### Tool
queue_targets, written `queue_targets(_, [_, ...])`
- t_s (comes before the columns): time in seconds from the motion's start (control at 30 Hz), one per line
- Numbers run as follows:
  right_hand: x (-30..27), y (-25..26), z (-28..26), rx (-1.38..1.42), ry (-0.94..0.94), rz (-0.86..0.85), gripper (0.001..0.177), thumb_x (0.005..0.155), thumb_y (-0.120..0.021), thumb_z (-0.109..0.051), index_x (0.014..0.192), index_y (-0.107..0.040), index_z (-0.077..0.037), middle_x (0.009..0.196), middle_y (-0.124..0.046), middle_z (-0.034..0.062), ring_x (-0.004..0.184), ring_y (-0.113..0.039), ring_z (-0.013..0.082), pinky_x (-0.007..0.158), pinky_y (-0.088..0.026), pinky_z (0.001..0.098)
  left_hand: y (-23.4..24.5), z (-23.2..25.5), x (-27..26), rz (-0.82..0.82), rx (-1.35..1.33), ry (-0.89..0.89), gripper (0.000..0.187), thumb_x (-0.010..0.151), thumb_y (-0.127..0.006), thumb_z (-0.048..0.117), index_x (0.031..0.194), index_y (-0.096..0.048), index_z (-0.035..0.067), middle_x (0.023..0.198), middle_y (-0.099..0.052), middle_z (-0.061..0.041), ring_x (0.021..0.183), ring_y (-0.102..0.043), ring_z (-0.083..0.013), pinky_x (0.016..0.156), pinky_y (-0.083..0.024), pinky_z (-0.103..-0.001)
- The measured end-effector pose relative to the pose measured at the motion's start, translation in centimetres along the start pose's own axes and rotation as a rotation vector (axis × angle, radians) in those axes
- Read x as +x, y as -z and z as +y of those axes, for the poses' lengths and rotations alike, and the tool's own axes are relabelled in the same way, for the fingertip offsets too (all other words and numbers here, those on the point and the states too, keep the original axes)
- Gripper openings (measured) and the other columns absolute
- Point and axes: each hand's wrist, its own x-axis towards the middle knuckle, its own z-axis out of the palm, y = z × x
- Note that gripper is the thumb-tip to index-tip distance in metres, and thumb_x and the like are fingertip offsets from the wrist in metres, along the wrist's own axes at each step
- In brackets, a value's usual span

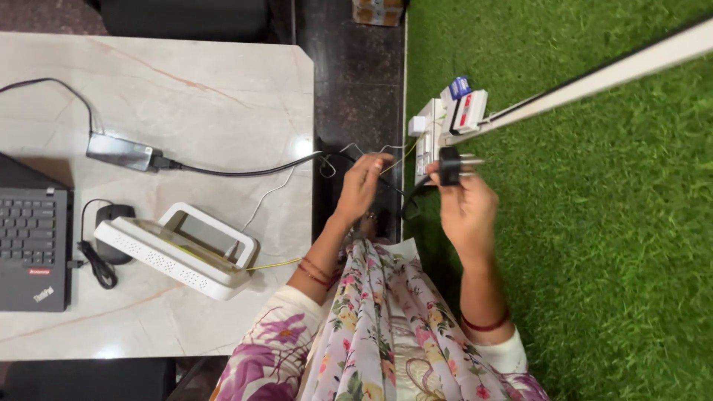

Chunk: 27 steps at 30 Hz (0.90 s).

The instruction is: The person connects a white power adapter to a white electronic device on a table, then plugs the adapter into a wall socket. They also connect a laptop charger to the laptop and place the device on the table.

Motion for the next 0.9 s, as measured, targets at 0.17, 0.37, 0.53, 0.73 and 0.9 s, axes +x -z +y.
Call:
queue_targets(0.17, [0.0, -2.3, 5.9, -0.264, 0.015, -0.018, 0.018, 0.097, -0.061, 0.0, 0.112, -0.071, -0.001, 0.1, -0.075, 0.015, 0.088, -0.076, 0.0241, 0.075, -0.058, 0.0348, 0.4, 4.6, -1.2, -0.128, -0.055, -0.175, 0.039, 0.101, -0.064, 0.019, 0.133, -0.062, -0.002, 0.13, -0.064, -0.016, 0.121, -0.063, -0.03, 0.106, -0.048, -0.038])
queue_targets(0.37, [-1.7, -5.0, 11.5, -0.313, 0.093, -0.017, 0.019, 0.094, -0.061, 0.001, 0.112, -0.067, 0.003, 0.102, -0.071, 0.0213, 0.089, -0.072, 0.0388, 0.076, -0.057, 0.0427, -2.2, 2.1, -1.9, -0.023, 0.002, -0.115, 0.031, 0.091, -0.076, 0.007, 0.12, -0.069, 0.0, 0.13, -0.064, -0.016, 0.12, -0.064, -0.0283, 0.103, -0.051, -0.036])
queue_targets(0.53, [-3.7, -6.7, 15.1, -0.283, 0.074, 0.017, 0.019, 0.093, -0.06, 0.002, 0.11, -0.067, 0.002, 0.102, -0.071, 0.0226, 0.089, -0.071, 0.0404, 0.075, -0.057, 0.0434, -3.4, -2.1, -2.4, 0.049, 0.003, -0.042, 0.026, 0.092, -0.073, 0.003, 0.118, -0.072, 0.003, 0.125, -0.069, -0.014, 0.114, -0.069, -0.0258, 0.097, -0.056, -0.033])
queue_targets(0.73, [-5.5, -8.2, 19.8, -0.273, 0.027, 0.042, 0.013, 0.089, -0.06, 0.003, 0.101, -0.066, 0.002, 0.097, -0.068, 0.0233, 0.086, -0.068, 0.0433, 0.071, -0.055, 0.0461, -3.0, -4.4, -1.5, -0.11, -0.172, 0.139, 0.064, 0.089, -0.076, 0.009, 0.148, -0.051, 0.006, 0.109, -0.071, -0.012, 0.092, -0.063, -0.0092, 0.084, -0.055, -0.027])
queue_targets(0.9, [-6.7, -8.0, 24.8, -0.318, -0.068, 0.052, 0.01, 0.087, -0.062, 0.004, 0.097, -0.062, 0.003, 0.092, -0.065, 0.025, 0.085, -0.064, 0.0476, 0.07, -0.051, 0.0498, -3.3, -6.1, -0.2, -0.283, 0.169, 0.208, 0.068, 0.087, -0.084, 0.019, 0.148, -0.056, 0.004, 0.096, -0.065, -0.019, 0.078, -0.053, -0.0159, 0.072, -0.053, -0.033])
